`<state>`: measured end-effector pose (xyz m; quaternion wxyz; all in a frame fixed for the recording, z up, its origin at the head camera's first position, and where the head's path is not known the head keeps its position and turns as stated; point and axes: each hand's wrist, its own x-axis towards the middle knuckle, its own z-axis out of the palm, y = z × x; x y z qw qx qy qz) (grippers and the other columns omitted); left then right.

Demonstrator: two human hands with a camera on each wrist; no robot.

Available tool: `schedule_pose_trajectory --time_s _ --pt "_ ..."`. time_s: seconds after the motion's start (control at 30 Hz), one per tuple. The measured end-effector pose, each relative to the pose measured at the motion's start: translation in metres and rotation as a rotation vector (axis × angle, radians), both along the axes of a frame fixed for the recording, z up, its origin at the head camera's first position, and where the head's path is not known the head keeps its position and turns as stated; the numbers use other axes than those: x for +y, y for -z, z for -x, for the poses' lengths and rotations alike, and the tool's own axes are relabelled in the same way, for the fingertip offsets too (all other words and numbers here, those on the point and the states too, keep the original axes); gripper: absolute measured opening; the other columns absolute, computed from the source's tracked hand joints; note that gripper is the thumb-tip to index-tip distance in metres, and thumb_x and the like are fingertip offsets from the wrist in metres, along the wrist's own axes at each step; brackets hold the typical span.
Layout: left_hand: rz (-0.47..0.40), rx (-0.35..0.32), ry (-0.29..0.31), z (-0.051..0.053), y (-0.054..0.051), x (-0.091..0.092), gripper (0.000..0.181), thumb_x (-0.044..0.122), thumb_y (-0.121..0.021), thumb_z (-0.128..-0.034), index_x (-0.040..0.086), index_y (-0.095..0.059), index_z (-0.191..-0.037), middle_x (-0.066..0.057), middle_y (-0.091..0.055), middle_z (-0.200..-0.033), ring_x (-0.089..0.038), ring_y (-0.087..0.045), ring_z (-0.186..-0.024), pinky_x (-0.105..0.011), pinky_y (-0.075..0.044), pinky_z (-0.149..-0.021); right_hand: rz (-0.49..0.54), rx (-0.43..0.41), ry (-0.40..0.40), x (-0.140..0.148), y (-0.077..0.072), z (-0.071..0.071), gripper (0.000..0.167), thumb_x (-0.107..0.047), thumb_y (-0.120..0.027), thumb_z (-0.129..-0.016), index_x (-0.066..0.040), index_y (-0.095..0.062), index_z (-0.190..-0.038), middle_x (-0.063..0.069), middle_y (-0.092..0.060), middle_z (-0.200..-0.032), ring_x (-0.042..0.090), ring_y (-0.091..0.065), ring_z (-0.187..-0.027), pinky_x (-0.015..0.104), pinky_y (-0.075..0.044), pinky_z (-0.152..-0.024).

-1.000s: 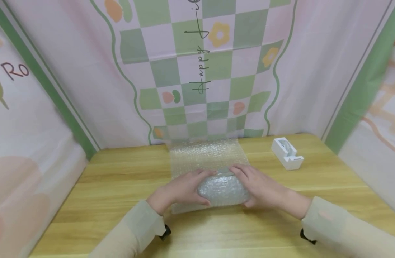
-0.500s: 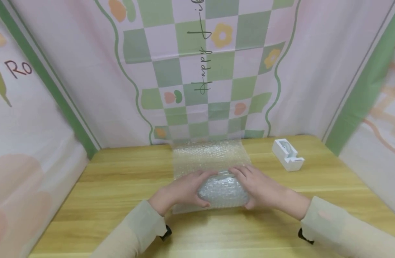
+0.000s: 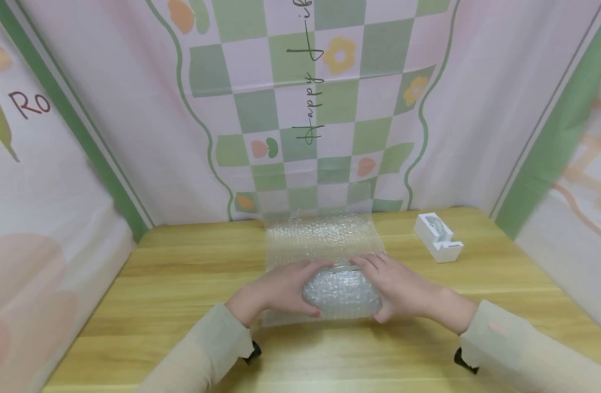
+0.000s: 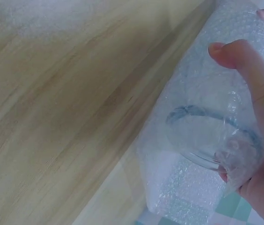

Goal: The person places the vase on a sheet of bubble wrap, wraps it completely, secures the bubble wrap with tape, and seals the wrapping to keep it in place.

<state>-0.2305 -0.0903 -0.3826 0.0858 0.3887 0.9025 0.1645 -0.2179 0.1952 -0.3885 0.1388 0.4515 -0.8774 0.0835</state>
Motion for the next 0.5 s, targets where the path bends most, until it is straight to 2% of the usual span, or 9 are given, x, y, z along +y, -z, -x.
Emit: schedule_pose_trajectory --time_s 0.13,0.27,0.5 --pt "0.002 0.04 0.01 -0.0006 -0.0011 -0.0012 0.083 0.052 -0.071 -0.0925 0.024 -0.033 -0.161 -0.008 -0.043 -0.157 -0.029 -0.045 -0.14 -0.053 -0.041 -0.113 -0.015 -0.01 0.0 0.0011 0.0 0.0006 0.114 -0.033 -0.097 -0.049 0.008 -0.043 -0.141 0.023 -0.058 -0.13 0.038 -0.058 -0.116 0.055 -0.051 -0.101" --pt "-0.003 0.089 0.025 -0.0018 -0.0024 -0.0017 0.062 0.049 -0.052 -0.1049 0.023 -0.037 -0.159 -0.006 -0.046 -0.155 -0.026 -0.045 -0.14 -0.047 -0.039 -0.115 -0.027 -0.024 0.006 0.0027 0.0011 0.0015 0.115 -0.036 -0.097 -0.05 0.008 -0.042 -0.141 0.023 -0.058 -0.13 0.038 -0.058 -0.116 0.054 -0.05 -0.102" --pt "0.005 0.087 0.036 -0.003 -0.0023 -0.0017 0.054 0.041 -0.041 -0.1104 0.022 -0.036 -0.16 -0.006 -0.046 -0.155 -0.026 -0.042 -0.142 -0.048 -0.036 -0.117 -0.024 -0.041 0.013 0.0054 0.0044 0.0021 0.116 -0.04 -0.097 -0.049 0.009 -0.043 -0.14 0.023 -0.059 -0.128 0.038 -0.059 -0.115 0.055 -0.051 -0.101"
